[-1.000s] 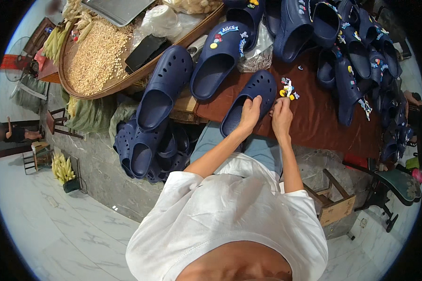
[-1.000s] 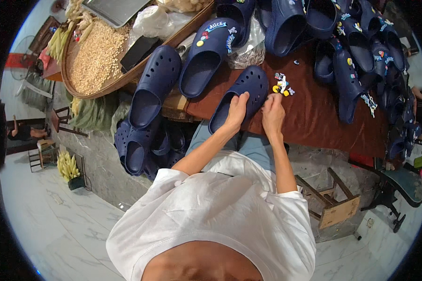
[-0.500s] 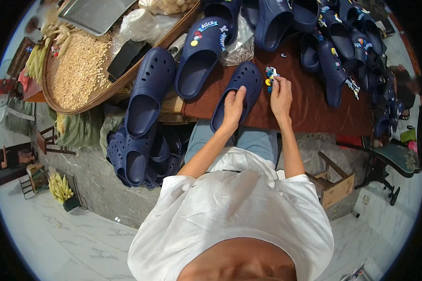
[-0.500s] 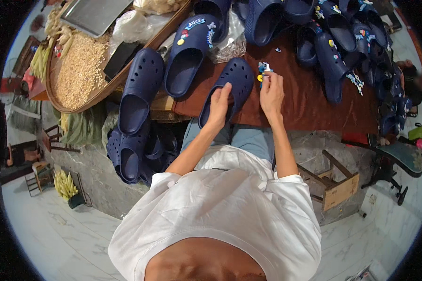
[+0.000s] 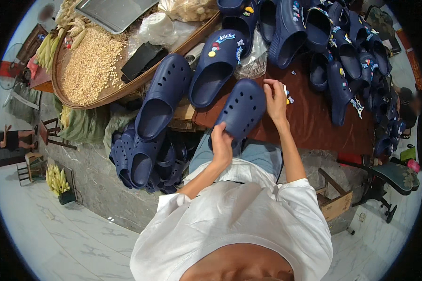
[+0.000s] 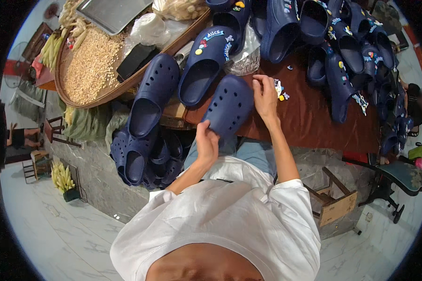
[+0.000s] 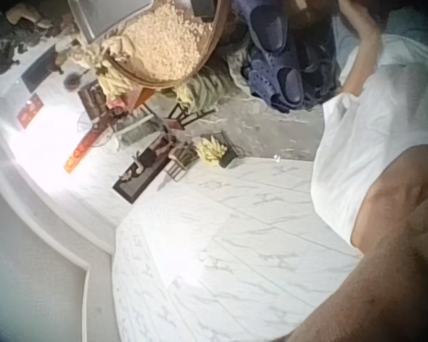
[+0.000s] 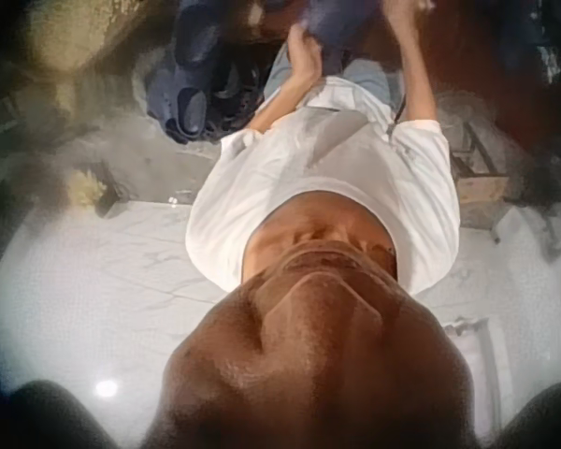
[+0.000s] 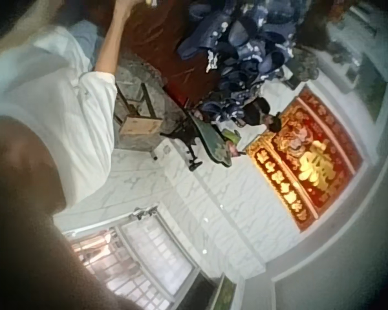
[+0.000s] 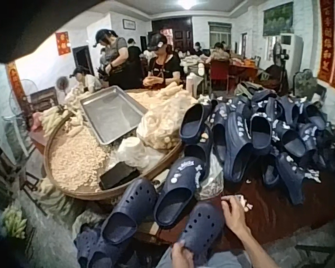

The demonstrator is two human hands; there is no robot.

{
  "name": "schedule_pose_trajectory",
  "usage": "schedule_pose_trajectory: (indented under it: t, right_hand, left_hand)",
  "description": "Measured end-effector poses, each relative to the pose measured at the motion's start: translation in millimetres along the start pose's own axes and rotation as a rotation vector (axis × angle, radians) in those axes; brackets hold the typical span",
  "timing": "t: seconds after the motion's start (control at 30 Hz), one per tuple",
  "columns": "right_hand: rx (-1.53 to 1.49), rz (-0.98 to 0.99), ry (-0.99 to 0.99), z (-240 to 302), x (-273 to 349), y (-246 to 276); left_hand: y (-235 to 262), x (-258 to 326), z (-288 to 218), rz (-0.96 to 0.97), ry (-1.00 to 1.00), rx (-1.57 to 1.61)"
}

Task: Attaching decorative charms to the holes of foam clogs.

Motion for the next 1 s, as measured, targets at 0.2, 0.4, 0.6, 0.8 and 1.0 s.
schedule_pose_trajectory:
  t: [0.2,0.4,0.6,0.8,1.0]
  right_hand:
    - [-0.257,0.307,-0.214,19.5,-18.5,-57.7]
    - [-0.083,0.384,-0.206,25.0,-28.9,-108.2]
    - [-0.112,0.289,-0.274,29.0,-16.4,-90.8]
    - [-0.108,0.223,-0.221,31.2,32.7,-27.9]
    - [-0.053,0.207,-0.264,3.9,76.2,-3.8]
  left_hand:
    - [17.9,30.1,-31.3,-0.053,-0.127,0.063]
    - [13.9,43.5,-62.2,-0.107,-0.306,0.13]
    - [12.3,39.8,-81.7,-0.107,-0.373,0.134]
    - [9.1,22.3,-91.4,-0.08,-0.384,0.064]
    - [-3.2,-8.7,-82.8,-0.052,-0.289,-0.047]
Point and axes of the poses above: each hand's wrist, its own x-axis away from the middle knuckle, its own y-axis out of the back of the hand, z = x × y, the point moved 1 cm from there along -x, towards the middle knuckle, and after that the axes turned 6 degrees about y, right-handed, at the moved point
